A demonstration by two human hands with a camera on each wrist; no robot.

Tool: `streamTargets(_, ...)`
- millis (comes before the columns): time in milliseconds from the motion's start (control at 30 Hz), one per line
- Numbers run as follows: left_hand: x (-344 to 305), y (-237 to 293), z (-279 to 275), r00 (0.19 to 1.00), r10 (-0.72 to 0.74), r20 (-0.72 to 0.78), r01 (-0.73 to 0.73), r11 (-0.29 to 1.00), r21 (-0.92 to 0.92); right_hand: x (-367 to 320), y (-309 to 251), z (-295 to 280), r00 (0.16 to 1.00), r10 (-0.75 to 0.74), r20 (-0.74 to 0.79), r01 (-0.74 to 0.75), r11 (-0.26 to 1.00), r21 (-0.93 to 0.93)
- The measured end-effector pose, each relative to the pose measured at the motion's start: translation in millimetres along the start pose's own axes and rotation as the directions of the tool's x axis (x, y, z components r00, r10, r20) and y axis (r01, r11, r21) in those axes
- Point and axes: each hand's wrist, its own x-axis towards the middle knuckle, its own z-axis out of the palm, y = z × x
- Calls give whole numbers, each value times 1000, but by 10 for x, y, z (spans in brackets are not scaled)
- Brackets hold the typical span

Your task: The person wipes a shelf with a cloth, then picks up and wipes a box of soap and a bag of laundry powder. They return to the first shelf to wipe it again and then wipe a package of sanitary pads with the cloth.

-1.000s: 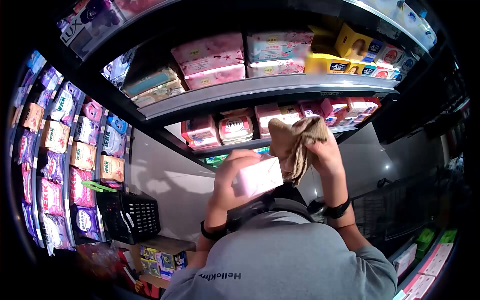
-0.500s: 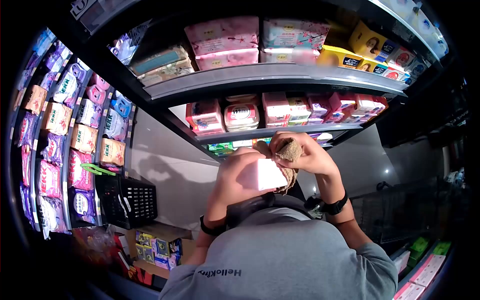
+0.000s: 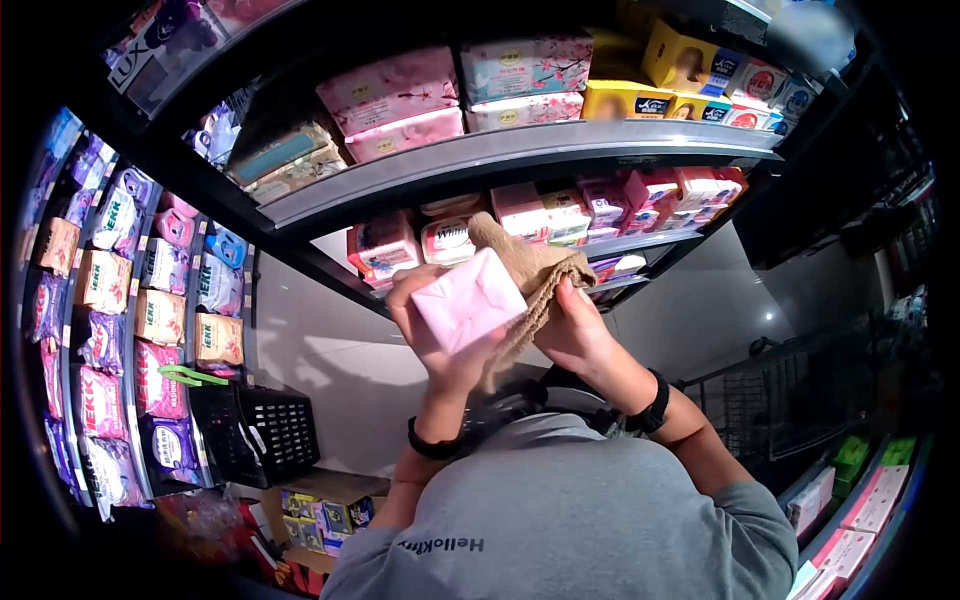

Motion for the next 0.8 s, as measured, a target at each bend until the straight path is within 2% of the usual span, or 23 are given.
streamTargets(33,-35,-20,7,995,-84,-46,80,994,-70,14,4,87,998,-30,49,34,995,-92)
streamTargets(67,-42,-4,43,989,-119,-86,109,988,-109,20,29,118,998,-21,51,25,996,-90)
streamTargets(133,-55,-24,32,995,-85,-60,78,990,-116,-6,31,69,994,58,90,-41,984,-174)
streamTargets(200,-66,7,70,987,-141,-83,121,970,-211,7,42,103,991,59,118,-36,982,-186)
streamTargets(267,-69,-4,42,989,-142,-41,130,969,-211,20,71,177,1000,4,-26,-10,974,-224)
streamTargets(300,-68,-21,22,990,-137,-46,124,970,-208,54,116,146,999,17,-40,-22,991,-134)
streamTargets(333,-64,-36,4,995,-101,12,102,980,-171,69,163,140,992,70,-103,-84,986,-143)
streamTargets(400,-32,-87,-13,996,-3,90,12,995,-101,120,149,166,992,127,-21,-127,992,-8)
streamTargets(433,-20,-83,-27,992,-13,128,19,999,-49,148,134,212,993,114,-40,-115,992,-44)
streamTargets(467,-7,-64,-44,986,-24,167,23,1000,3,186,158,-4,985,106,137,-125,982,140)
streamTargets(500,29,-48,-72,970,-21,243,9,999,52,197,137,42,992,102,68,-111,983,149)
streamTargets(533,41,-3,-88,959,-88,268,69,995,77,200,114,87,995,96,-2,-95,983,158)
streamTargets(567,16,63,-29,972,-152,180,157,987,-15,211,105,-10,987,107,120,-140,942,305)
streamTargets(600,20,128,44,970,-225,97,235,965,-114,214,85,33,987,103,124,-137,944,299)
streamTargets(667,57,48,42,997,-73,-24,71,995,-72,199,56,175,987,100,-125,-87,991,105)
streamTargets(700,26,17,5,985,-172,0,171,980,-105,205,57,206,975,74,-211,-72,997,13)
streamTargets(733,5,-10,-44,963,-267,28,269,954,-133,193,55,174,981,49,-189,-60,997,-49)
streamTargets(800,25,-41,-96,893,-434,123,449,877,-172,183,89,52,987,-64,-148,60,998,-37)
